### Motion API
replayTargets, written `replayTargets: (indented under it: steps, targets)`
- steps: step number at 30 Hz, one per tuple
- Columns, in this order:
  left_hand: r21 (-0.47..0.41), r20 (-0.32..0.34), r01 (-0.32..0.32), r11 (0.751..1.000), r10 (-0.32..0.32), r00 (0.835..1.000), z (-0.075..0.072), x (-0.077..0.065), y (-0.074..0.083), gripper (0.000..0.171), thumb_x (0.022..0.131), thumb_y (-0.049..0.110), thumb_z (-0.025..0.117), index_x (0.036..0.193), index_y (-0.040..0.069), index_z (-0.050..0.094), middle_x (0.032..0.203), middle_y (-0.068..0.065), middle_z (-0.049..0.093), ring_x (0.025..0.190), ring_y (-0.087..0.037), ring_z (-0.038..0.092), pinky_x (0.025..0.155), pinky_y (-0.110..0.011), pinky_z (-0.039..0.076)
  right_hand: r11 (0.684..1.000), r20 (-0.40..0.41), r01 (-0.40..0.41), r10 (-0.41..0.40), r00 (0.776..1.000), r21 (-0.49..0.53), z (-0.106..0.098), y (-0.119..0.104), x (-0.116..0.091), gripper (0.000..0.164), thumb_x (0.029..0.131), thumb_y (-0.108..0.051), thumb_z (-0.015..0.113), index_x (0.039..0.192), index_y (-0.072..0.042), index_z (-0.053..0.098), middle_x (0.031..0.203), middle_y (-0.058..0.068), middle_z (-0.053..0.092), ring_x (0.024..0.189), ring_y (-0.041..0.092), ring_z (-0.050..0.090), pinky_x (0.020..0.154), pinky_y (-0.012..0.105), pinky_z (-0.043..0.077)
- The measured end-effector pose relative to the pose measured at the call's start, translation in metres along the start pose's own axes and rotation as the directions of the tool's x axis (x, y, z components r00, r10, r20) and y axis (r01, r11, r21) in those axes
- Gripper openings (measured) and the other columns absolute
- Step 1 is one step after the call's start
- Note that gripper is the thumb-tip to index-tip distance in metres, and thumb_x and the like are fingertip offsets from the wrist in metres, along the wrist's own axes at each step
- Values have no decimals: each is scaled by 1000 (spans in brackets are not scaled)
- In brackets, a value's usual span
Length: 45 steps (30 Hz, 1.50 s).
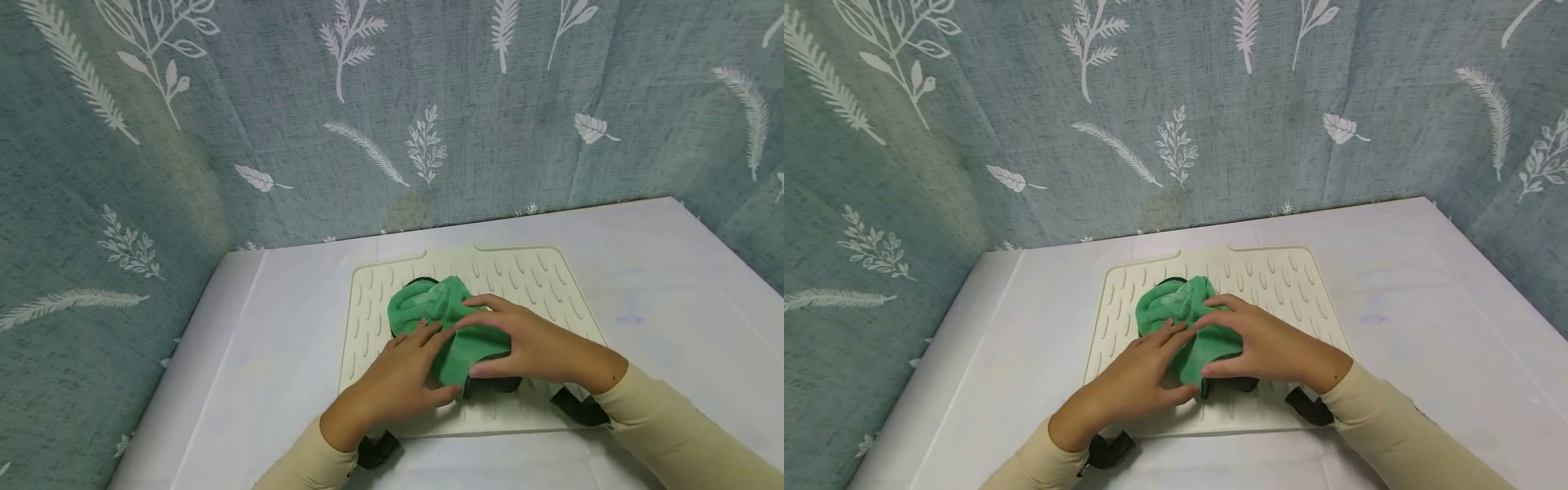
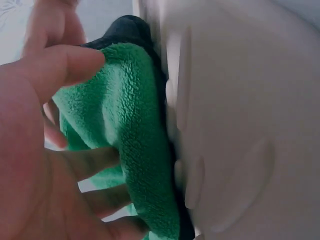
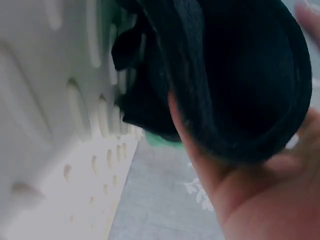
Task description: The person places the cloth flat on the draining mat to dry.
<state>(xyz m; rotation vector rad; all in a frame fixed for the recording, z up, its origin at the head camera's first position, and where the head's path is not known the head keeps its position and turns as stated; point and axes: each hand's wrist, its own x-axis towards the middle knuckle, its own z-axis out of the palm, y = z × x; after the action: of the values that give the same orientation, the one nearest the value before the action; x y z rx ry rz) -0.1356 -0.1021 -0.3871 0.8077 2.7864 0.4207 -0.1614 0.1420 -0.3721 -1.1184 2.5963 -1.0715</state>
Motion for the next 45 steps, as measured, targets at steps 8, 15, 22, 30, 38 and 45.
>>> replayTargets:
  steps: [8, 15, 22, 30, 38, 45]
  targets:
    - [-6, 5, -9, 1000, 9, 1000, 0, -1, 1, 90, 85, 73, 60, 157, 27, 32, 163, -5, 31, 154, -30, 22, 116, -59, 31, 991, 8, -1, 2, 1000, -134, -6, 0, -1, 26, 90, -14, 74, 116, -18, 68, 141, 12, 54, 129, 36, 56, 98, 51, 51]
    - [-13, -4, 11, 1000, -12, 1000, -1, 1, -1, 78, 91, 67, 56, 155, 25, 38, 161, -4, 35, 153, -29, 25, 116, -58, 33, 988, -125, -10, -9, 992, -157, -3, 1, 1, 9, 98, -19, 66, 99, -22, 74, 119, 2, 68, 110, 23, 67, 91, 46, 55]
    - [-20, -120, 7, 1000, -10, 993, -2, 3, -2, 49, 98, 41, 56, 142, 19, 57, 149, -1, 54, 143, -28, 44, 106, -55, 45, 991, -168, -13, -10, 986, -131, 0, 3, 3, 9, 95, -15, 68, 93, -22, 74, 111, -2, 70, 105, 18, 69, 88, 40, 56]
    - [44, -175, -43, 998, 50, 983, -1, 0, 3, 66, 89, 67, 60, 131, 16, 64, 133, -2, 65, 129, -29, 58, 96, -51, 52, 995, -166, -5, -12, 986, -103, 9, -5, 4, 7, 96, -19, 68, 95, -19, 75, 100, -8, 68, 91, 9, 67, 79, 32, 56]
    - [103, -261, -68, 992, 93, 961, 3, 3, 5, 35, 94, 42, 63, 112, 13, 70, 118, -1, 72, 118, -28, 67, 93, -45, 56, 994, -127, -7, -7, 992, -106, 15, -10, 3, 12, 97, -27, 66, 91, -21, 74, 95, -10, 66, 85, 2, 62, 76, 28, 54]
    - [128, -295, -80, 989, 115, 949, 4, 2, 5, 40, 89, 58, 64, 96, 19, 67, 98, 6, 70, 90, -17, 69, 69, -34, 54, 995, -136, -3, -11, 991, -99, 16, -12, 3, 14, 95, -32, 69, 84, -24, 72, 90, -13, 64, 80, -2, 58, 73, 25, 52]
